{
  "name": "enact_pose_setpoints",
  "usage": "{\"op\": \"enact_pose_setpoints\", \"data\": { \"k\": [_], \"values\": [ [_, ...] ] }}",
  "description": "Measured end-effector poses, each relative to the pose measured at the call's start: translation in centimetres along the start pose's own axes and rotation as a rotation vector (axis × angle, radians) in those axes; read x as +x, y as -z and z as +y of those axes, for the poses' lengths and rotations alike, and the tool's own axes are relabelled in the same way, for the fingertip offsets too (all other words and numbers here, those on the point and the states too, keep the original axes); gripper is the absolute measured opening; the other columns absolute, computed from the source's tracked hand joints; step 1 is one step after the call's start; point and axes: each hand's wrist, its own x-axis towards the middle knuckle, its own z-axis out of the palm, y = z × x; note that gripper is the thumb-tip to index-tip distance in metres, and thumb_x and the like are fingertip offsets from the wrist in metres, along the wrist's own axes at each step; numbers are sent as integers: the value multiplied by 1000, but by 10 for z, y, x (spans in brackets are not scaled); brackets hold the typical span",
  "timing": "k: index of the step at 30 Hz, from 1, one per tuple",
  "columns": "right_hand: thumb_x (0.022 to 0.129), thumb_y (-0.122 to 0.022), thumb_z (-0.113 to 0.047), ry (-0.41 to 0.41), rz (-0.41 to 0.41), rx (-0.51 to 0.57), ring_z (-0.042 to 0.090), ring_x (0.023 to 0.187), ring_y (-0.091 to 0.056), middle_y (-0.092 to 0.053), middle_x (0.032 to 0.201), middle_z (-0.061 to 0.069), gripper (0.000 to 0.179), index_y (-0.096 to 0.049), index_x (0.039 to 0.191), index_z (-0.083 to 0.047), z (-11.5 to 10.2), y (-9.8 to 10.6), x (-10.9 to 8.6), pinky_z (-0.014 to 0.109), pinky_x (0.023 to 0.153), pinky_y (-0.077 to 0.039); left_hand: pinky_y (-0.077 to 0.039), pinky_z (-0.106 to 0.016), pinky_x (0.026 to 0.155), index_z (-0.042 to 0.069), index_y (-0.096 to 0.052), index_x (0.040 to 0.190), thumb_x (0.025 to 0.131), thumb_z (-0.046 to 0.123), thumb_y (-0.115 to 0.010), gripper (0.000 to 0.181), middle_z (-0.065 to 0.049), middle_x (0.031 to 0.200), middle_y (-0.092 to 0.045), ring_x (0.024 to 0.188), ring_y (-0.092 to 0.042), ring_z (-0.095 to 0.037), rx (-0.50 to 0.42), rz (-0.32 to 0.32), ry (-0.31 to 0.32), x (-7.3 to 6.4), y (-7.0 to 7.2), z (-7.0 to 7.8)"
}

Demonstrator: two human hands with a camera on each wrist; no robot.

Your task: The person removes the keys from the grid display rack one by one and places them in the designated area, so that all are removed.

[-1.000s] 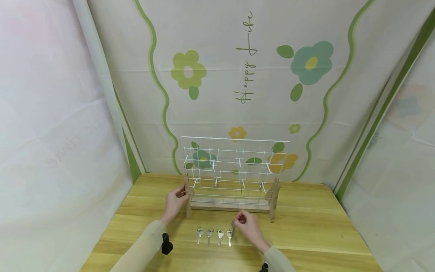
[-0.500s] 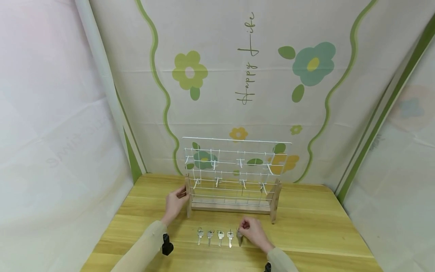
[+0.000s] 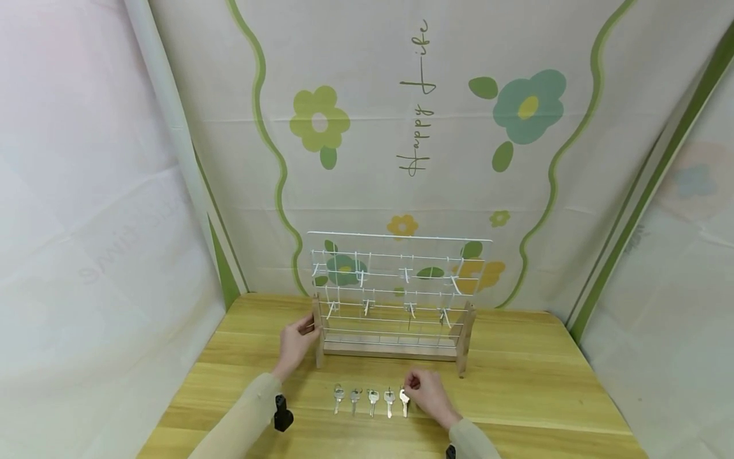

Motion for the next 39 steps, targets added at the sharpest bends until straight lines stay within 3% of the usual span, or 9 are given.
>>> {"op": "enact_pose_setpoints", "data": {
  "k": [13,22,26,33,39],
  "values": [
    [80,-70,1,72,-2,-75,-6,66,-52,-67,75,-4,9,-66,81,-7,1,-3,-3,13,57,-51,-63,-35,86,-6,-62,129,88,-3,-69,42,-28,124,-66,109,-69,-40,-14,-9,4,-1,0,1],
    [86,-69,-2,63,-18,-60,-5,70,-56,-68,82,-2,5,-67,89,-5,-7,-2,1,15,61,-54,-63,-36,85,-6,-62,129,88,-2,-69,42,-28,124,-66,109,-69,-40,0,-8,6,-2,1,1],
    [87,-68,-1,56,34,-31,-1,73,-60,-69,86,3,8,-67,94,-3,-22,1,8,15,65,-57,-63,-36,86,-5,-62,130,89,-1,-69,42,-27,124,-67,109,-69,-39,5,-9,8,-1,1,0],
    [88,-67,2,71,150,18,5,77,-64,-71,93,9,15,-67,96,-11,-55,11,24,15,65,-57,-63,-35,86,-3,-62,130,89,-1,-69,42,-26,125,-66,110,-69,-39,3,-11,16,0,1,-2],
    [91,-68,-3,91,257,56,7,78,-65,-72,93,4,10,-69,99,-9,-82,15,38,18,66,-58,-63,-37,86,-3,-62,130,89,-1,-69,42,-27,125,-66,110,-69,-39,1,-9,15,0,1,-3]
  ]
}}
